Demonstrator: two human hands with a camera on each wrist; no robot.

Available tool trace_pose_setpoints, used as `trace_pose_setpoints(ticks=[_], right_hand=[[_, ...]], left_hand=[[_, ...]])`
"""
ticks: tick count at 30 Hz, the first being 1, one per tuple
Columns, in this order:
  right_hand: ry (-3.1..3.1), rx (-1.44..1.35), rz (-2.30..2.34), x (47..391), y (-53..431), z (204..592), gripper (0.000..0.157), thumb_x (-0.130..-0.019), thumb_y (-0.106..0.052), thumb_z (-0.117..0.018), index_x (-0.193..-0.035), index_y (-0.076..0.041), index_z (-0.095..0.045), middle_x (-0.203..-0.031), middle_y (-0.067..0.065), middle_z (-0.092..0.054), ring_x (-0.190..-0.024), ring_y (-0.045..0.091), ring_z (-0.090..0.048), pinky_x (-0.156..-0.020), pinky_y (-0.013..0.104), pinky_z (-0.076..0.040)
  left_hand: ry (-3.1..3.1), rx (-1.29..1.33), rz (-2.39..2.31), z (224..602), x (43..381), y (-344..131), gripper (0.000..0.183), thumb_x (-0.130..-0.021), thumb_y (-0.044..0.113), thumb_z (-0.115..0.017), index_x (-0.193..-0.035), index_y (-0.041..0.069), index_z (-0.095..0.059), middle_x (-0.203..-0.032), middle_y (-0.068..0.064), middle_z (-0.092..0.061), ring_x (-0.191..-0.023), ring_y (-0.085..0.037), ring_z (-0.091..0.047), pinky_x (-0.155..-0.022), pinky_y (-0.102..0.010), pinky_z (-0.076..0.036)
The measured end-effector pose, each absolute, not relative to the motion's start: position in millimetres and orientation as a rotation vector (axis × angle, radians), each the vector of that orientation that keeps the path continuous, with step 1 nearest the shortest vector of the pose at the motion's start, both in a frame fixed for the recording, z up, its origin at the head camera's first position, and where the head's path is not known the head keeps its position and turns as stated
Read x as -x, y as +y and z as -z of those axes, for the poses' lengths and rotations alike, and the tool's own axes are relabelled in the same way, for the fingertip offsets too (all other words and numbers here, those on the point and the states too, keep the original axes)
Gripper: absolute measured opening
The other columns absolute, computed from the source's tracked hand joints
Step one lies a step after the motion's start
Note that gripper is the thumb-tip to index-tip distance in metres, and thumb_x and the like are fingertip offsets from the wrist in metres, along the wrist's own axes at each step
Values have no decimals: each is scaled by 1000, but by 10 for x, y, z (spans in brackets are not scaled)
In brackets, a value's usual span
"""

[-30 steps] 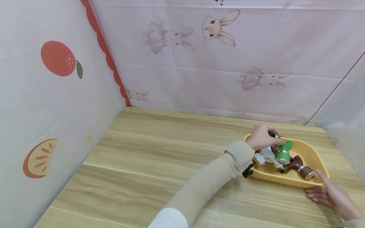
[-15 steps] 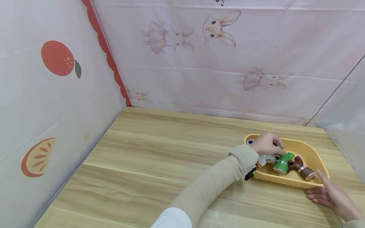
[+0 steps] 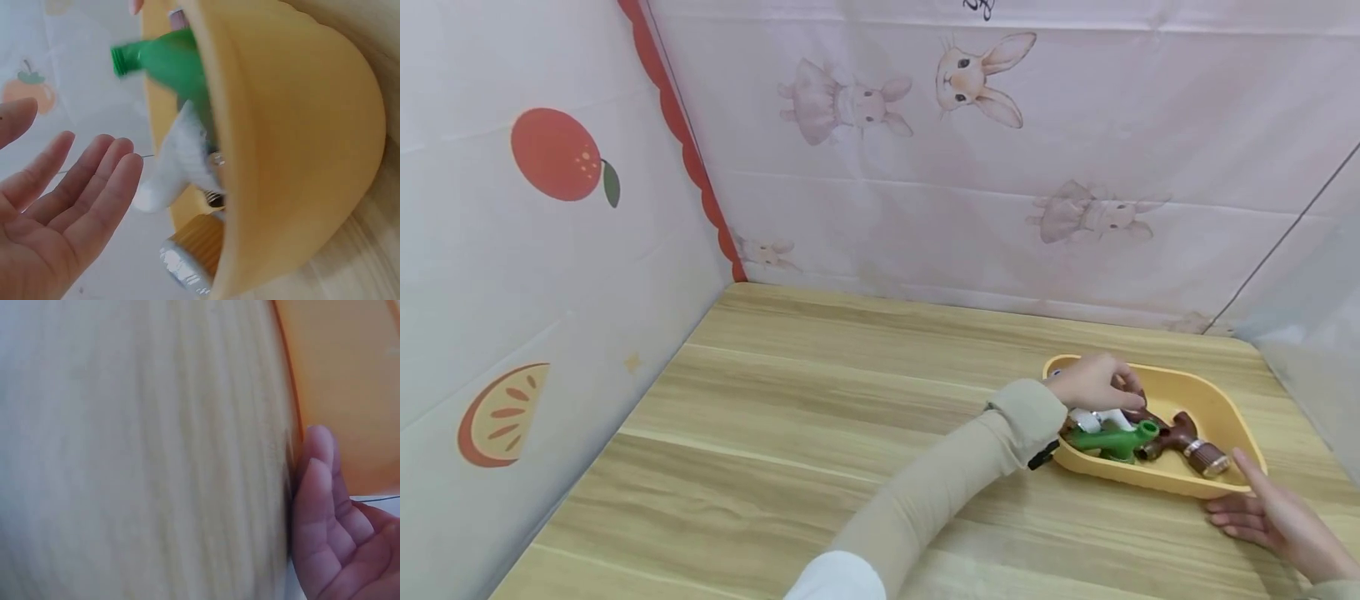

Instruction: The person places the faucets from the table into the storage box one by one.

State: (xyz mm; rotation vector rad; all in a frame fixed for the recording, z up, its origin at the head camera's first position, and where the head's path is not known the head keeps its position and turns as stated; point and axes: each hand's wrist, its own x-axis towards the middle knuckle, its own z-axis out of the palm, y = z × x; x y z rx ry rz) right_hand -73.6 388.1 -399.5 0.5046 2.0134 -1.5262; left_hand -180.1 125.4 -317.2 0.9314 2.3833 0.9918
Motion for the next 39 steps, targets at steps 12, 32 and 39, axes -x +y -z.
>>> trace_pose_setpoints(ticks=[12,32,39], right_hand=[[2587,-522,1358,628,3941,3799,62,-94,-47,-38,-124,6,-46,-68,-8,-62,-59,9,-60,-55,24,-52],[2834,-208,1691,717,2730,3291,15,-89,-21,-59,-84,-7,-60,-65,-7,-62,-54,9,-57,-51,21,-49],[3120,59,1462,741,2402,3201,24,-84,-20,-66,-97,0,-61,-72,-1,-65,-58,4,-58,-51,17,-45]], left_hand=[[2348,-1058,-1180,3047,1794,947,12,-90,22,-59,-95,13,-65,-82,7,-61,-66,1,-51,-59,-11,-42],[2345,-1102,-1581,3066,1829,58,6,-87,8,-59,-84,3,-61,-75,-1,-57,-64,-6,-50,-59,-17,-46],[2474,-1105,-1640,3052,1754,-307,7,-87,9,-59,-89,3,-62,-77,-2,-59,-67,-6,-52,-61,-18,-46]])
